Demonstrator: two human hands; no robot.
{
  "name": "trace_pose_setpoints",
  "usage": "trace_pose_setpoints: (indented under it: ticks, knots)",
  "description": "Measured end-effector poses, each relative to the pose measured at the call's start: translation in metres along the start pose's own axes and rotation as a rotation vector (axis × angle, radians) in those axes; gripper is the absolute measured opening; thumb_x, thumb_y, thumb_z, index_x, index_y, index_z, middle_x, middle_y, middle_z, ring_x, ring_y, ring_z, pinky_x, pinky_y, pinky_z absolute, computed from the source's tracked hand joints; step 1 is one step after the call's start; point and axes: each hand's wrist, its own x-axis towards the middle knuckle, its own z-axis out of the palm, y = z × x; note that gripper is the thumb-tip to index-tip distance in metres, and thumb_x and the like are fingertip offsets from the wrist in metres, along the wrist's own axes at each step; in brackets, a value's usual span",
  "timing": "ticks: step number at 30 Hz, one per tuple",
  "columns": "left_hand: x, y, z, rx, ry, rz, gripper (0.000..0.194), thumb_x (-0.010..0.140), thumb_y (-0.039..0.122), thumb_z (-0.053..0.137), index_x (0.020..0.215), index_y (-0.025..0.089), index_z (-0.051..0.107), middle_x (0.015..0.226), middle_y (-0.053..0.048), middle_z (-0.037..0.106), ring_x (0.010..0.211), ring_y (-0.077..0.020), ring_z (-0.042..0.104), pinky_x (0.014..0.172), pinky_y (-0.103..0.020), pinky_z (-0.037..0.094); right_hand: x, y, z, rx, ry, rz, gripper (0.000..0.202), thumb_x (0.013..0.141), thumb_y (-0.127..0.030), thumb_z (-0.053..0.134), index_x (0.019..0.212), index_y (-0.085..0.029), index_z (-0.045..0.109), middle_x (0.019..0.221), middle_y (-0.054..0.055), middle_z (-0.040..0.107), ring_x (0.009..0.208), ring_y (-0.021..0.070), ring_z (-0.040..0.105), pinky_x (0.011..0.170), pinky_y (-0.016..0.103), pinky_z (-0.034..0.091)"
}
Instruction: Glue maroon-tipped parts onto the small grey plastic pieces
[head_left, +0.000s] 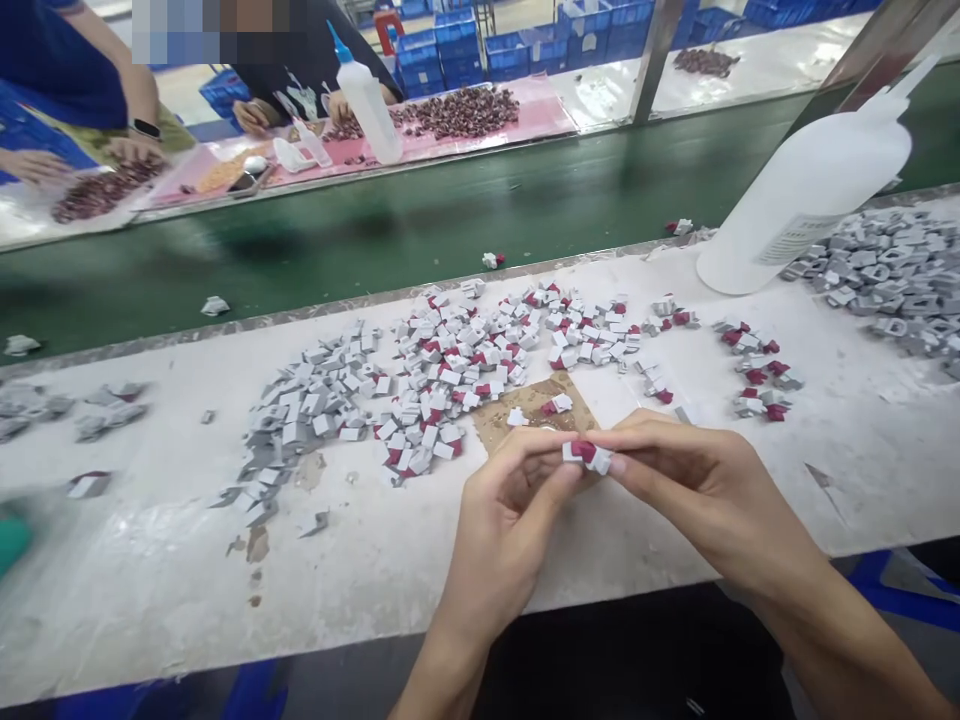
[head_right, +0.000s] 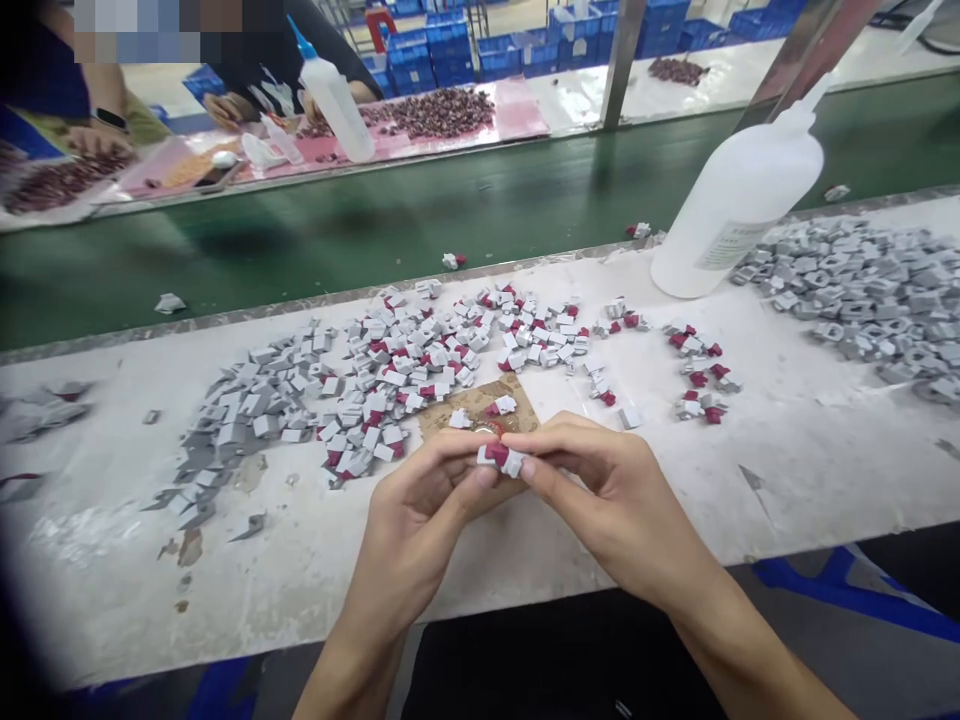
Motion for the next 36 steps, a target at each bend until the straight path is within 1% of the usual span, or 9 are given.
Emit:
trace_pose_setpoints:
  ticks: [4,10,16,20,22,26,30,33,36]
  knots:
    - [-0.006,0.000,-0.006,0.088,-0.043,0.059,0.013,0.111,0.027,0.077,0.120,0.029,0.086,0.120,-0.008,0.083,0.111,-0.0261,0.083,0.101,-0.042,0.072,-0.004,-0.001,-0.004,-0.010,-0.100,0.007,0.022,0.109,-0.033,0.083,0.126,-0.039,0.094,0.110,0.004,0.090,0.102,0.0222,0.086,0.088,0.032,0.071]
    - [-0.009,0.013,-0.017,0.224,-0.104,0.051,0.012,0.113,0.028,0.074,0.120,0.030,0.084,0.115,-0.006,0.082,0.107,-0.0232,0.080,0.096,-0.037,0.066,-0.003,0.001,0.002,0.049,-0.124,-0.003,0.019,0.109,-0.036,0.083,0.123,-0.038,0.095,0.104,0.005,0.090,0.096,0.0219,0.087,0.089,0.031,0.073]
    - [0.012,0.034,-0.019,0.491,-0.132,0.086,0.010,0.111,0.029,0.073,0.116,0.028,0.082,0.107,-0.004,0.081,0.098,-0.0225,0.076,0.087,-0.036,0.061,0.008,0.006,0.003,-0.088,-0.079,-0.052,0.024,0.111,-0.043,0.078,0.128,-0.036,0.092,0.116,0.006,0.090,0.103,0.0251,0.088,0.091,0.036,0.075]
    - [0.050,0.042,-0.027,0.826,0.039,0.222,0.011,0.107,0.022,0.071,0.110,0.026,0.081,0.112,-0.007,0.078,0.105,-0.0256,0.074,0.093,-0.040,0.061,0.026,0.013,-0.018,-0.451,0.123,-0.147,0.034,0.109,-0.044,0.073,0.139,-0.032,0.084,0.123,0.010,0.089,0.096,0.0299,0.087,0.077,0.043,0.072]
    - [0.074,0.042,-0.036,0.951,0.167,0.237,0.011,0.105,0.021,0.070,0.108,0.025,0.080,0.113,-0.008,0.079,0.107,-0.0273,0.074,0.099,-0.044,0.060,0.033,0.018,-0.036,-0.678,0.238,-0.164,0.032,0.106,-0.042,0.069,0.131,-0.028,0.084,0.117,0.011,0.088,0.089,0.0315,0.084,0.065,0.043,0.065]
    - [0.117,0.035,-0.052,1.005,0.238,0.196,0.009,0.104,0.023,0.067,0.102,0.023,0.076,0.104,-0.009,0.080,0.098,-0.0291,0.075,0.096,-0.047,0.059,0.038,0.029,-0.064,-1.036,0.292,0.013,0.031,0.098,-0.048,0.067,0.112,-0.026,0.083,0.105,0.011,0.084,0.077,0.0308,0.077,0.053,0.038,0.047]
    - [0.131,0.027,-0.053,1.063,0.257,0.168,0.008,0.101,0.023,0.068,0.095,0.023,0.073,0.096,-0.009,0.078,0.100,-0.0325,0.074,0.097,-0.050,0.057,0.048,0.029,-0.064,-1.060,0.293,0.034,0.041,0.101,-0.057,0.065,0.122,-0.026,0.083,0.115,0.012,0.083,0.081,0.0297,0.076,0.058,0.038,0.046]
    - [0.130,0.029,-0.057,1.115,0.290,0.163,0.015,0.103,0.024,0.070,0.116,0.022,0.077,0.103,-0.009,0.078,0.110,-0.0331,0.074,0.104,-0.049,0.058,0.065,0.019,-0.056,-1.009,0.303,-0.040,0.041,0.103,-0.056,0.063,0.123,-0.026,0.083,0.113,0.011,0.081,0.087,0.0310,0.077,0.063,0.039,0.048]
    - [0.142,0.041,-0.076,1.173,0.368,0.125,0.024,0.108,0.023,0.067,0.131,0.021,0.076,0.119,-0.011,0.078,0.122,-0.0306,0.075,0.112,-0.047,0.059,0.083,0.011,-0.049,-0.957,0.279,-0.113,0.040,0.103,-0.056,0.062,0.121,-0.026,0.082,0.113,0.012,0.081,0.090,0.0329,0.078,0.068,0.042,0.050]
